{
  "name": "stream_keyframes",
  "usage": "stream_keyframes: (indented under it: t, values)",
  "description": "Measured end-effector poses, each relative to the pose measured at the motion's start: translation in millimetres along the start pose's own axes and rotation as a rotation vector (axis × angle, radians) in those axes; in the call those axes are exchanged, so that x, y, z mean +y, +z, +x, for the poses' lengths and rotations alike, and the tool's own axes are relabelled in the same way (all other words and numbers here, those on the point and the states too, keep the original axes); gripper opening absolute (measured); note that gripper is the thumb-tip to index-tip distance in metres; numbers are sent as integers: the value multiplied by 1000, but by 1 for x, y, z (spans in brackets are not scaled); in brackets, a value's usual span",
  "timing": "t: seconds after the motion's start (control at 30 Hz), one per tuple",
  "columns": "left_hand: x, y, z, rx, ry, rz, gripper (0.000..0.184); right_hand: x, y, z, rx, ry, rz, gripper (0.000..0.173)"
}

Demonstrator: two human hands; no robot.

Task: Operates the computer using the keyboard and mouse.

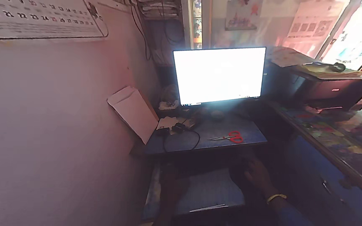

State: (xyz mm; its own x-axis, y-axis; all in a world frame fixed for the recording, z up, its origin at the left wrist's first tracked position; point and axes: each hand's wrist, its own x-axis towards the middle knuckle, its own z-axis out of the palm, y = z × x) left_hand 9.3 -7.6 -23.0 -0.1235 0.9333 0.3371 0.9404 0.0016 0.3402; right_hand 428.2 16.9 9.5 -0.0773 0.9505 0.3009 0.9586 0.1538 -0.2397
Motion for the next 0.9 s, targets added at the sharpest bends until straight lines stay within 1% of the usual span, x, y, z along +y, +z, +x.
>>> stream_keyframes:
  t: [0.07,0.13,0.23,0.37,0.47,0.63,0.7,0.8,0.9]
  values:
    - [0,0,0,19,-23,5,108,1,0,-1,-44,22,-8,47]
    - [-1,1,0,51,-74,-5,116,1,-1,-1,-49,33,-1,46]
    - [-3,4,2,55,-117,19,120,-1,-2,0,-62,42,16,46]
    - [-2,5,7,38,-161,34,117,1,-1,-3,-48,23,21,45]
    - [-4,5,11,-31,-197,27,117,3,0,-4,-47,14,15,45]
    - [-26,8,18,-115,-149,58,116,2,1,-4,-42,17,30,45]
    - [-32,9,19,-81,-114,51,113,3,1,-5,-40,20,25,45]
    - [-29,3,18,-69,-120,22,113,2,3,-4,-8,0,23,45]
    - [-29,6,14,-59,-132,23,101,1,3,-4,-7,1,25,43]
